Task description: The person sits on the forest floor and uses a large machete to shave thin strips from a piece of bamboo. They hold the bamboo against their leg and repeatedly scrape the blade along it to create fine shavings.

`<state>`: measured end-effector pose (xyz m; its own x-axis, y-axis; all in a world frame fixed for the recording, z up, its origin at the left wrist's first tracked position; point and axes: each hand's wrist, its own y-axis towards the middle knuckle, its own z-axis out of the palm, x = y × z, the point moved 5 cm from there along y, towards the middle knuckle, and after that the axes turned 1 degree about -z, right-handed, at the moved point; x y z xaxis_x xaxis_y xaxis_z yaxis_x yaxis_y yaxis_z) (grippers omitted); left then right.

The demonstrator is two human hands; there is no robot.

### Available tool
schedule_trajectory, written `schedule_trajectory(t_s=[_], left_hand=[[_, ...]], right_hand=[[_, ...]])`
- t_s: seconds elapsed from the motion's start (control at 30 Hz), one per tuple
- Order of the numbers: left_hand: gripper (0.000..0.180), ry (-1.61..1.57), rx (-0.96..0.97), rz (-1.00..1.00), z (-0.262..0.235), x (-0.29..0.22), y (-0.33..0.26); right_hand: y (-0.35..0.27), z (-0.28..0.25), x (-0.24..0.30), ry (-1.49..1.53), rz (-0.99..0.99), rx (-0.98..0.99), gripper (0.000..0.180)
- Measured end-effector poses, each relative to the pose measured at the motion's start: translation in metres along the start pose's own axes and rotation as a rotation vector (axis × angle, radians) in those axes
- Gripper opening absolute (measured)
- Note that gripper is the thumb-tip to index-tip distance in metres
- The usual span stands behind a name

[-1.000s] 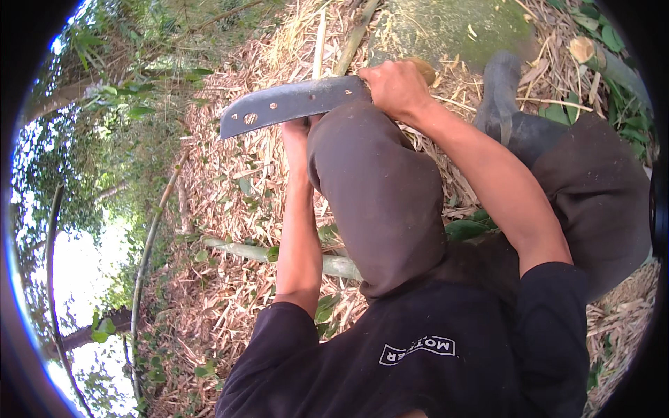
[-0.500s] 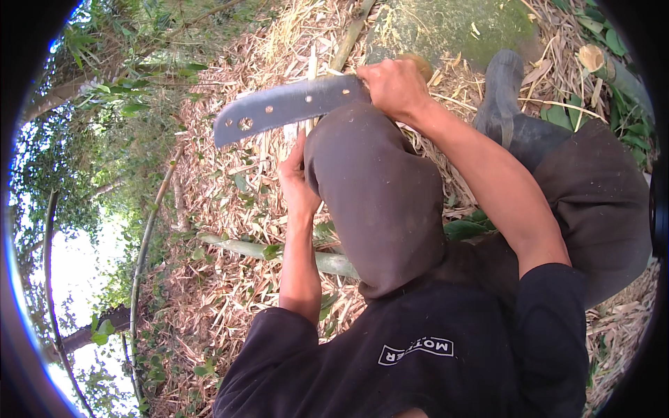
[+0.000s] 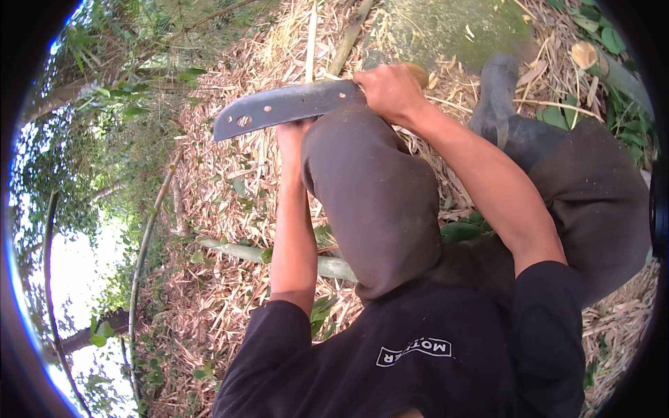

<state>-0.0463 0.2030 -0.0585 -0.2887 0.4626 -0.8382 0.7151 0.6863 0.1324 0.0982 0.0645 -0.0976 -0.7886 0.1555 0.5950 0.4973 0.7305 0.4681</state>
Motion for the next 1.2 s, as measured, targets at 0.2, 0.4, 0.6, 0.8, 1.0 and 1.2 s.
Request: schedule_trajectory(t_s=[0.2,0.4,0.6,0.8,1.0,1.2], left_hand=[[0.029,0.131,0.172,-0.044,0.000,-0.022,-0.039],[0.040,0.177,0.229,0.002,-0.021,0.003,-0.102],[0.027,-0.009,0.087,-0.110,0.001,-0.015,-0.020],[0.018,-0.010,0.186,-0.007,-0.005,0.005,-0.064],[0.023,0.110,0.195,0.060,-0.015,0.007,-0.106],[0.039,0.032,0.082,-0.222,-0.006,-0.026,-0.030]], right_hand=[[-0.009,-0.015,-0.009,-0.044,0.082,-0.002,0.026],[-0.012,-0.015,-0.013,-0.029,0.186,0.144,0.026],[0.001,-0.001,0.002,-0.063,0.037,0.083,0.022],[-0.010,-0.013,-0.008,-0.126,0.100,-0.002,0.025],[-0.012,-0.026,-0.002,-0.085,0.132,0.069,0.025],[0.000,-0.012,0.013,-0.045,0.087,0.021,0.026]])
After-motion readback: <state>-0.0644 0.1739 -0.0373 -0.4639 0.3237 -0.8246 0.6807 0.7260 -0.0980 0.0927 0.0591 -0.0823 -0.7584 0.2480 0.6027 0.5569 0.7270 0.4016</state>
